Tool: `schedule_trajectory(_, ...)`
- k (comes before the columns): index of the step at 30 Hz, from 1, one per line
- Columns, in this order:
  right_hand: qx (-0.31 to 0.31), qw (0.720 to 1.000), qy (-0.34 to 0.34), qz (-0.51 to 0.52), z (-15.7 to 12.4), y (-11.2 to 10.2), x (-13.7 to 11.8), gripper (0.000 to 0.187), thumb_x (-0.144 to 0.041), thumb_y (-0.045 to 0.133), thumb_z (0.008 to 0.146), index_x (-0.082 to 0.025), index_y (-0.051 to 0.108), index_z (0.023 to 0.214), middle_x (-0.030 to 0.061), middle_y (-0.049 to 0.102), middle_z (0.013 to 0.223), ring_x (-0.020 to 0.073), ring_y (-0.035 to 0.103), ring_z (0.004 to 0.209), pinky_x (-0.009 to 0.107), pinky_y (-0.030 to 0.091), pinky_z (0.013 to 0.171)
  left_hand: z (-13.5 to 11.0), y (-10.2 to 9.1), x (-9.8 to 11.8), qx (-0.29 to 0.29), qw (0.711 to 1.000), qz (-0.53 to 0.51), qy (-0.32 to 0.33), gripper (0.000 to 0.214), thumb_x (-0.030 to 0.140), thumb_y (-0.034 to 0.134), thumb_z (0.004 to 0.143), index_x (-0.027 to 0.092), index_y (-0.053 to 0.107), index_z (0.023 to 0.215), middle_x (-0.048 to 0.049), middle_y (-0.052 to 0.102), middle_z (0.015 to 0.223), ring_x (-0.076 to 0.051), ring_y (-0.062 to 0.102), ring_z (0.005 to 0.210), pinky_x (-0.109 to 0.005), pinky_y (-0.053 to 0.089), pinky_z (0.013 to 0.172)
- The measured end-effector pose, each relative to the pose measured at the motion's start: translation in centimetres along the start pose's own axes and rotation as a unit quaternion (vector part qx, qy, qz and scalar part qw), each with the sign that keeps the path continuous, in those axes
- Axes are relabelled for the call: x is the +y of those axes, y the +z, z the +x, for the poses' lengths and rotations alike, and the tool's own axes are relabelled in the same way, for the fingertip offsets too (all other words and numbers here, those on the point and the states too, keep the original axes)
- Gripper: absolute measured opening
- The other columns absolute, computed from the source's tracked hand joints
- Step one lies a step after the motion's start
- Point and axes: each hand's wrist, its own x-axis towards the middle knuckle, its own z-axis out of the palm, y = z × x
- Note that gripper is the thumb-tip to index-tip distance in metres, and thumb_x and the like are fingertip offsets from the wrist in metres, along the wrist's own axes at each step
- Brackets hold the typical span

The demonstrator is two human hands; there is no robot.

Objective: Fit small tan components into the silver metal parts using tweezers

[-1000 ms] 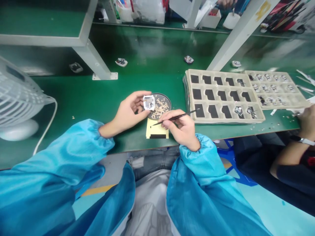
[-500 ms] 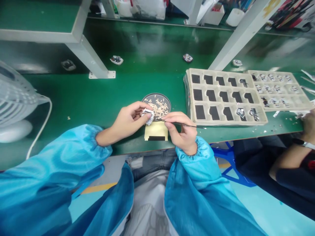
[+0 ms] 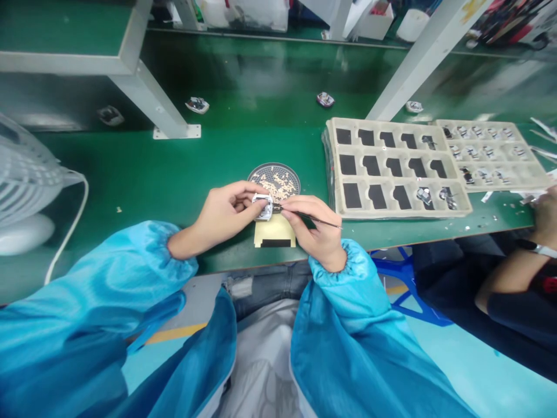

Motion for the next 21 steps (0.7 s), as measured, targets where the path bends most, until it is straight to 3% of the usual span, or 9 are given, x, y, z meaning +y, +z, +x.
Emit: schedule_trajectory(21, -0.013, 1.0, 0.022, -0.016, -0.2, 0.0, 0.01, 0.018, -0.016, 0.075, 0.091, -0.025, 0.076, 0.106, 0.0072, 0.08, 0.098, 0.0254, 0.076, 0.094, 0.045, 0.064, 0.085, 0.07, -0.11, 0.48, 0.004, 1.0, 0.0, 0.006, 0.025, 0.026, 0.07, 0.091, 0.016, 0.079, 0.112, -0.0045, 0.079, 0.089, -0.012, 0.067, 0.07, -0.022, 0.051, 0.064)
